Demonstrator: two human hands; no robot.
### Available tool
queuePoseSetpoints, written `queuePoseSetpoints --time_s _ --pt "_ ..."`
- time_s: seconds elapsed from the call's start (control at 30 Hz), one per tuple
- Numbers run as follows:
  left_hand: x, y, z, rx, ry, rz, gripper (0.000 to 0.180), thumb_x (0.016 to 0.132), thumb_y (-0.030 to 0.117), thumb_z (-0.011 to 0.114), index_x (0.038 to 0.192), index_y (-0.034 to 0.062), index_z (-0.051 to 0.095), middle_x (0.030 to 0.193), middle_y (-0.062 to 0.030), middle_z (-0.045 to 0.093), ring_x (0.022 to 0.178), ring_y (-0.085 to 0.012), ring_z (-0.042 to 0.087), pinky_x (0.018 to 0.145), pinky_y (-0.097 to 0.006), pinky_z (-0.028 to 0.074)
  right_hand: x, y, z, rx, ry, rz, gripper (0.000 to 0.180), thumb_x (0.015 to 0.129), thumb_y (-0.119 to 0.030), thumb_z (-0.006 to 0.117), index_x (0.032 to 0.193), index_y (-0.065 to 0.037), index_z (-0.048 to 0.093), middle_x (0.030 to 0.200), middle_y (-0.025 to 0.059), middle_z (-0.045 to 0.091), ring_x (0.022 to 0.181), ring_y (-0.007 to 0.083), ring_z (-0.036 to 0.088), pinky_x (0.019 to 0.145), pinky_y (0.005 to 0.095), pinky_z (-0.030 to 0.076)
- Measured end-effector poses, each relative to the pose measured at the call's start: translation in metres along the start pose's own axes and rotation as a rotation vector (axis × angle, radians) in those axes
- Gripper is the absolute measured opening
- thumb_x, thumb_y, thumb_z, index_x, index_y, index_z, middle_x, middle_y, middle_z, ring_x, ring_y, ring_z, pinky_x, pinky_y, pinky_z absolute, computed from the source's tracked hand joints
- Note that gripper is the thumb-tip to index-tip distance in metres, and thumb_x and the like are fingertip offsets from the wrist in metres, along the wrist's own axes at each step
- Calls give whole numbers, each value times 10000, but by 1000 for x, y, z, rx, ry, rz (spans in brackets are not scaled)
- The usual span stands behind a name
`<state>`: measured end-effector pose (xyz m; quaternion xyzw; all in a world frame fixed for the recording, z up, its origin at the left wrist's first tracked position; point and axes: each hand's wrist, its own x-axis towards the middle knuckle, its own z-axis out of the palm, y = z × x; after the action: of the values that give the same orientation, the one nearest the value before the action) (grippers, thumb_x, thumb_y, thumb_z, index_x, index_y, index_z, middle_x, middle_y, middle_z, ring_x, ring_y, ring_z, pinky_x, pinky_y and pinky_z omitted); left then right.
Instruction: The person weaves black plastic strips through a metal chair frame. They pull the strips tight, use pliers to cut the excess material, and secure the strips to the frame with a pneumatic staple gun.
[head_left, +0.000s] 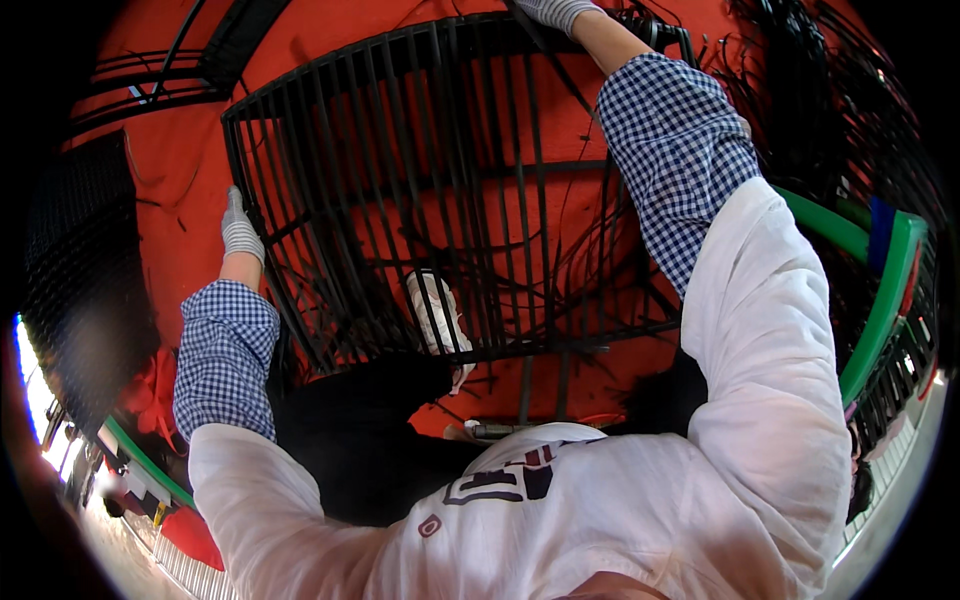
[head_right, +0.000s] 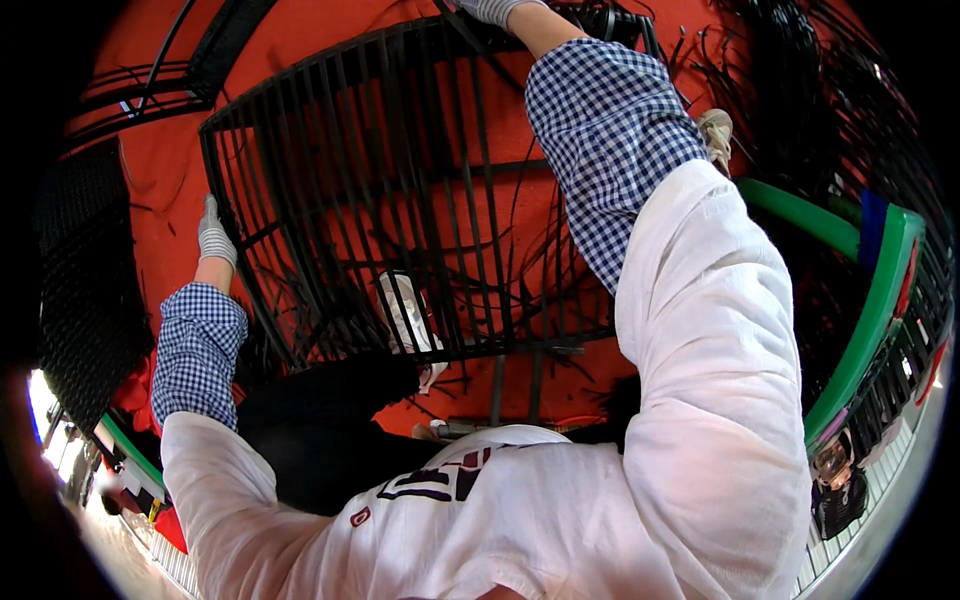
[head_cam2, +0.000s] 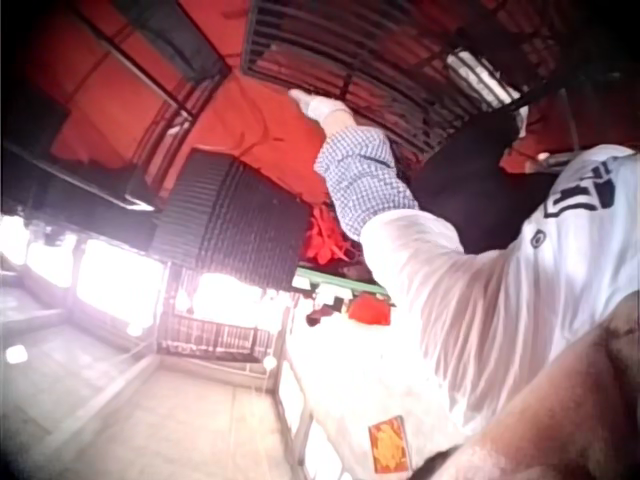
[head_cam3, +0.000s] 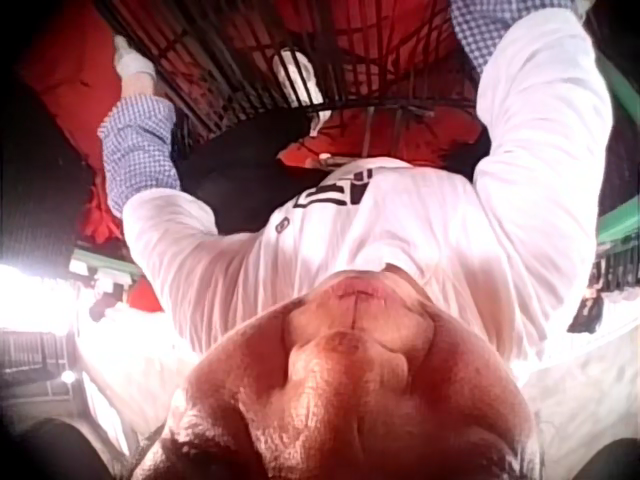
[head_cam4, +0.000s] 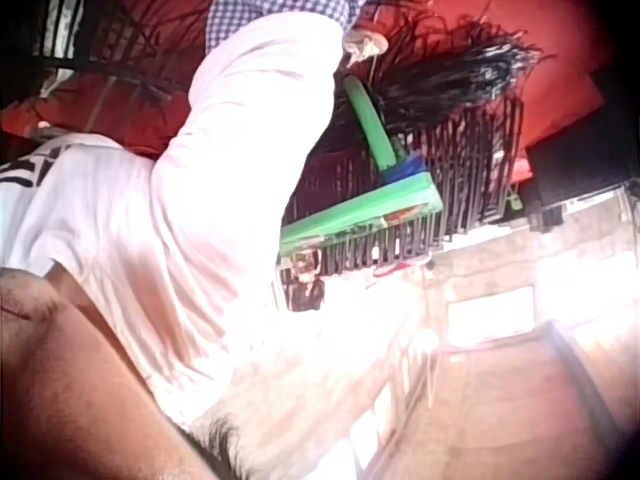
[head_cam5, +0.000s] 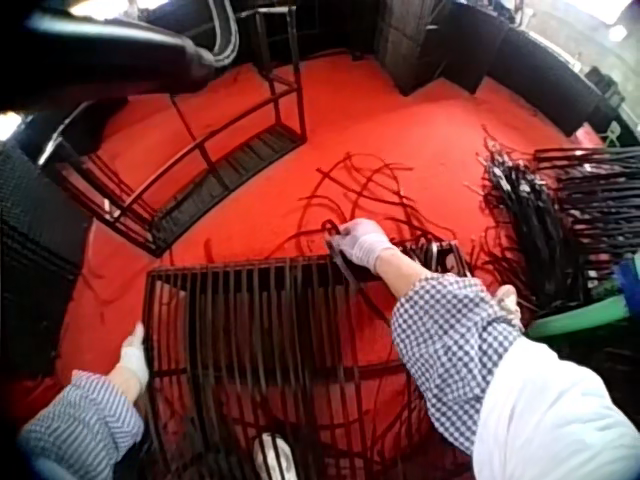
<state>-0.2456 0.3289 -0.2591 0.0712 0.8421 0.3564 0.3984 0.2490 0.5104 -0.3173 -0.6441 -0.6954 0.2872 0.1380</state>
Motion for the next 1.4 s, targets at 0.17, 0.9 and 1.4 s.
queuePoseSetpoints --time_s 0.17,0.9,1.4 --pt "-61 53 54 -38 -75 150 455 913 579 625 853 131 680 576 51 500 432 -65 406 394 -217 324 -9 63 -85 -303 163 110 331 886 -366 682 753 -63 675 743 138 677 736 278 660 733 361 518" --pt "-253 75 -84 -931 -497 450 580 990 465 477 1414 68 482 1465 -162 430 1330 -355 406 1102 -542 350 -453 -104 -214 366 731 -319 114 871 16 654 973 15 705 924 129 737 857 236 730 776 314 585" --pt "-186 -93 -132 -823 -229 -164 679 1001 529 451 1521 107 341 1597 -114 260 1458 -325 240 1172 -549 233 -498 -110 -68 -31 308 -385 84 874 -208 671 905 -131 687 831 55 668 753 280 667 653 388 552"
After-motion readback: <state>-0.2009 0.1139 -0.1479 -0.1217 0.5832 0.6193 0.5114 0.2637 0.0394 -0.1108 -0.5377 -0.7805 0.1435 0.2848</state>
